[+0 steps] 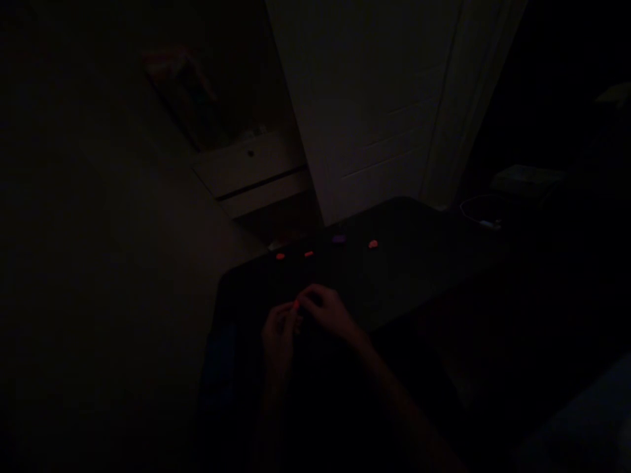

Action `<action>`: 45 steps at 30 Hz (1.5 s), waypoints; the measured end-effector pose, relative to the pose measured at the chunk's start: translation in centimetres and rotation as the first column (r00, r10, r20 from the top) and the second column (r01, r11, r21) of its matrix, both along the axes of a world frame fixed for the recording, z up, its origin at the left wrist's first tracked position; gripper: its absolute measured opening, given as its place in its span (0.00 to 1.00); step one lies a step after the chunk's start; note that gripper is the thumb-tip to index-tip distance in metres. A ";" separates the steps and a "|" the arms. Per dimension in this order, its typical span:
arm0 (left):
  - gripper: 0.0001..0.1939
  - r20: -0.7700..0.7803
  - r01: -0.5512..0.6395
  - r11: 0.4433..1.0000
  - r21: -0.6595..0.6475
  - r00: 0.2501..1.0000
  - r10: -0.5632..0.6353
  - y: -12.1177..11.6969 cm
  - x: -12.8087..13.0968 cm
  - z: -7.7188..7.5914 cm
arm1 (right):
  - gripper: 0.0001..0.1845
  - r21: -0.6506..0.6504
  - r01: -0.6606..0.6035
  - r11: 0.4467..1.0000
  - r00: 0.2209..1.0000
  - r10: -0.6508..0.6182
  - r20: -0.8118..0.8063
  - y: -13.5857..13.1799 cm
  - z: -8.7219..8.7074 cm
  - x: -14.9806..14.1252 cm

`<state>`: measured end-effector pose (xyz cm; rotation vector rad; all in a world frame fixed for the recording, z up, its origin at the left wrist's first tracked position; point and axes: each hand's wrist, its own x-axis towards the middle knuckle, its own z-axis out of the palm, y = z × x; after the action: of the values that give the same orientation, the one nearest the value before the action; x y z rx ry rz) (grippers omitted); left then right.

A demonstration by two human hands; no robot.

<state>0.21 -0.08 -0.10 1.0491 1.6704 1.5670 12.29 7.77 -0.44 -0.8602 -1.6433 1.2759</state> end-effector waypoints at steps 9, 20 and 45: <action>0.18 -0.022 -0.014 1.000 0.012 1.000 0.015 0.0 0.1 0.3 | 0.08 -0.002 -0.006 1.000 1.000 0.006 -0.012 -0.1 0.3 0.0; 0.19 -0.025 -0.023 0.999 0.022 0.999 0.024 0.1 0.1 0.1 | 0.08 0.011 0.010 1.000 1.000 -0.011 0.014 -0.1 0.5 0.0; 0.17 0.011 -0.027 0.999 0.031 1.000 0.027 0.0 0.1 0.2 | 0.08 0.007 0.011 1.000 1.000 -0.011 0.019 -0.3 0.7 0.1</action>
<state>0.33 -0.08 0.06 1.0362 1.6650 1.6175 12.36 7.49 0.21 -0.8784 -1.6547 1.2575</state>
